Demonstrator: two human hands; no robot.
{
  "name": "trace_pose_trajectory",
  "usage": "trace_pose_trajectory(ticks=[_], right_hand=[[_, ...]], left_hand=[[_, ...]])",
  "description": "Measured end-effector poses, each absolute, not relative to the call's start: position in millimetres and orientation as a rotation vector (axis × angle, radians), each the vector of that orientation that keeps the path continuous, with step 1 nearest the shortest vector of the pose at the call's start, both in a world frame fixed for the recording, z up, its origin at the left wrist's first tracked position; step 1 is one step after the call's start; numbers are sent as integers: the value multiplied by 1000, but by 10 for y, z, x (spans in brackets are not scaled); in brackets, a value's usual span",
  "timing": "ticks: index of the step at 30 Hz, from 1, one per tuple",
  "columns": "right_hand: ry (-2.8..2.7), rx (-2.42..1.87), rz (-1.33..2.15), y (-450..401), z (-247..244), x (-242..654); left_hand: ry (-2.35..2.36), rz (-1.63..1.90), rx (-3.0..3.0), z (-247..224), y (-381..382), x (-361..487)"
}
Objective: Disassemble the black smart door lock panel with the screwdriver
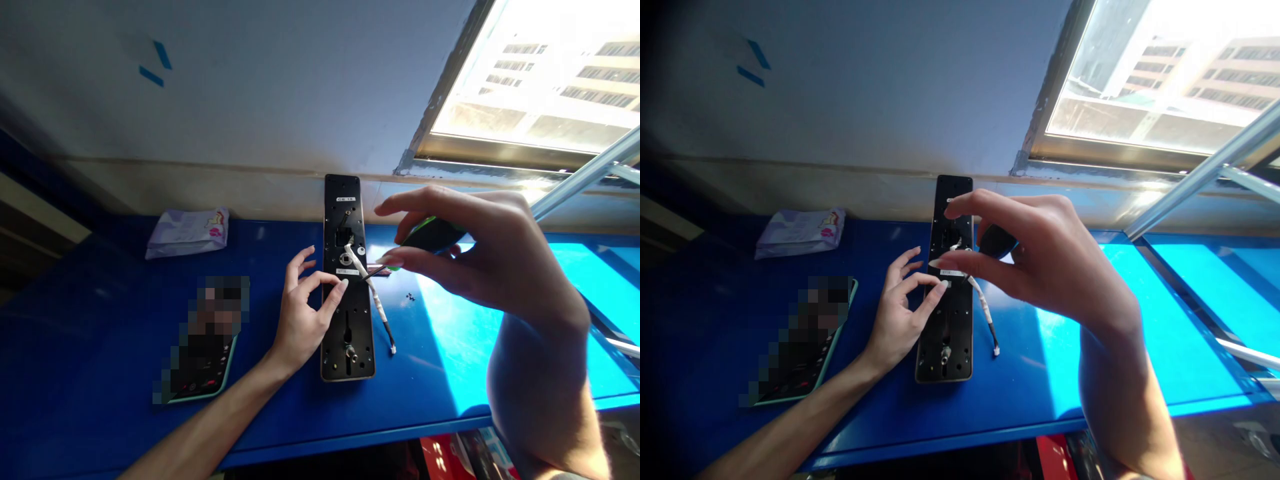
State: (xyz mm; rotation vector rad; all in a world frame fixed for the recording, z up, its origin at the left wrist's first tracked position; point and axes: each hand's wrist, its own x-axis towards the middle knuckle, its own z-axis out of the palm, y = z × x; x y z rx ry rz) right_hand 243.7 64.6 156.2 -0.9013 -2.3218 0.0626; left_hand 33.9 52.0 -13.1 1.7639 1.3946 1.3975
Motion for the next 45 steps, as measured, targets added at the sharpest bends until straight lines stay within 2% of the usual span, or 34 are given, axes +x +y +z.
trace_pose_trajectory(ticks=[9,23,31,45], right_hand=[[-2356,-866,85,605,1607,2426],[-2349,-903,135,609,1617,2412],[-2381,-774,103,618,1610,2422],[-2383,-842,59,602,1622,2415]], left_hand=[[1418,1406,1721,-129,519,347],[1267,1196,1685,-184,494,370],[1199,1197,1698,-166,509,401],[1209,1180,1716,-154,512,402]])
